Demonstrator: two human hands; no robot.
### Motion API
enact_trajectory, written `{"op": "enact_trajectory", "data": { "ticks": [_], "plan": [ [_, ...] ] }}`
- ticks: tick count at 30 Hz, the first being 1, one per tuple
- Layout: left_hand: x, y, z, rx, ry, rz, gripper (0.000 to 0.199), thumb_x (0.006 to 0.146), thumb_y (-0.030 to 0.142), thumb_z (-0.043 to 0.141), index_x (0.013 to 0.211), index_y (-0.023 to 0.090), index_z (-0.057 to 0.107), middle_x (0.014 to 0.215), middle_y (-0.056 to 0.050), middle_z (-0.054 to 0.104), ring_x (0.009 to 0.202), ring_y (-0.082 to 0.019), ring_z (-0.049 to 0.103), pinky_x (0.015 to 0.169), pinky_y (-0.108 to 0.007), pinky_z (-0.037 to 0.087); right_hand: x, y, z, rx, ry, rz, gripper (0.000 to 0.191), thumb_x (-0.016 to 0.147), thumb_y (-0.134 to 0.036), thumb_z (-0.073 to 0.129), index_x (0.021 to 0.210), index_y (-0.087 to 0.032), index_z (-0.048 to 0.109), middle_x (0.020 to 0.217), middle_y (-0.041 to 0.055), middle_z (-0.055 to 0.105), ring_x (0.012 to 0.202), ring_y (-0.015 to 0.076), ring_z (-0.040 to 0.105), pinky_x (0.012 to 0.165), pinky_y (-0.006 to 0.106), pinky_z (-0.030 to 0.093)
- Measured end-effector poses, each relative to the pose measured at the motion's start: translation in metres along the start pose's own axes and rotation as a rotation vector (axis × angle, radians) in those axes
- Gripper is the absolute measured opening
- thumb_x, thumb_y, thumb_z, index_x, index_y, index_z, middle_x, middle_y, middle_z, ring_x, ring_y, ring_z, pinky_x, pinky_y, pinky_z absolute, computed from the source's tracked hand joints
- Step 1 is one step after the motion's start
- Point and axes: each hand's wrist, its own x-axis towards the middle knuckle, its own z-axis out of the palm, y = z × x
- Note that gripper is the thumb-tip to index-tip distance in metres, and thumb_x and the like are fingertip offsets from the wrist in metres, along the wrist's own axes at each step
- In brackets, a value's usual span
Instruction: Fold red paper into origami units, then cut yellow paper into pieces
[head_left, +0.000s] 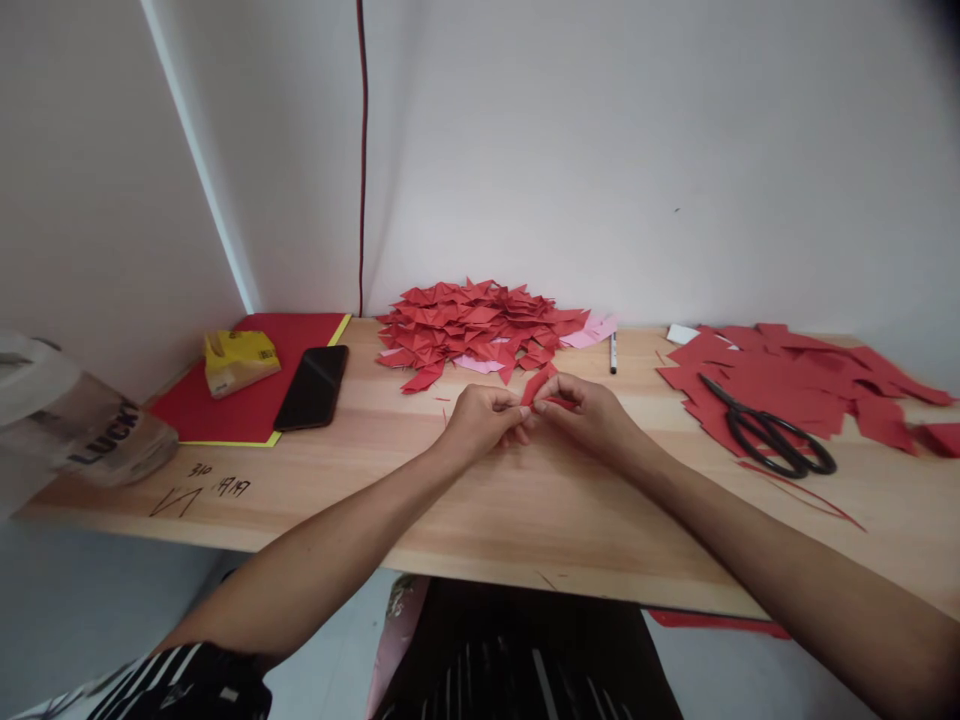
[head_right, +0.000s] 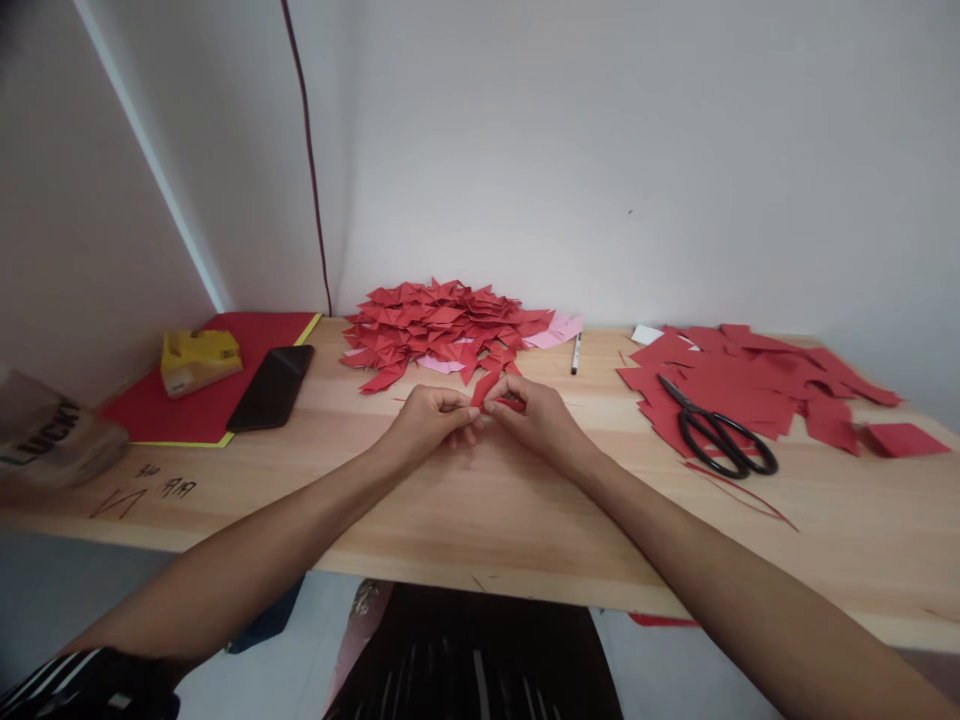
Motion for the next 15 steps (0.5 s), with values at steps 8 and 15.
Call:
{"op": "enact_trajectory", "data": {
  "ticks": [8, 15],
  "plan": [
    [-0.003, 0.006, 0.002, -0.016, 0.017, 0.017, 0.017, 0.083, 0.015, 0.06, 0.068, 0.01, 0.067, 0.054, -0.002, 0.064, 0.043, -0.006, 0.055, 0.041, -0.016, 0.036, -0.001, -0.002, -0.002, 0.015, 0.039, 0.082, 0.018, 0.081, -0.037, 0.066, 0.079, -0.02, 0.06, 0.077, 0.0014, 0.067, 0.071, 0.0163, 0.058, 0.065, 0.027, 0.042],
    [-0.001, 0.0, 0.001, 0.094, 0.019, 0.081, 0.017, 0.082, 0.023, 0.059, 0.069, 0.012, 0.062, 0.055, -0.001, 0.062, 0.044, -0.008, 0.053, 0.044, -0.017, 0.036, -0.002, -0.009, -0.003, -0.018, 0.043, 0.039, 0.018, 0.084, -0.036, 0.061, 0.079, -0.019, 0.064, 0.076, 0.0006, 0.067, 0.071, 0.0152, 0.057, 0.064, 0.026, 0.04]
  ]
}}
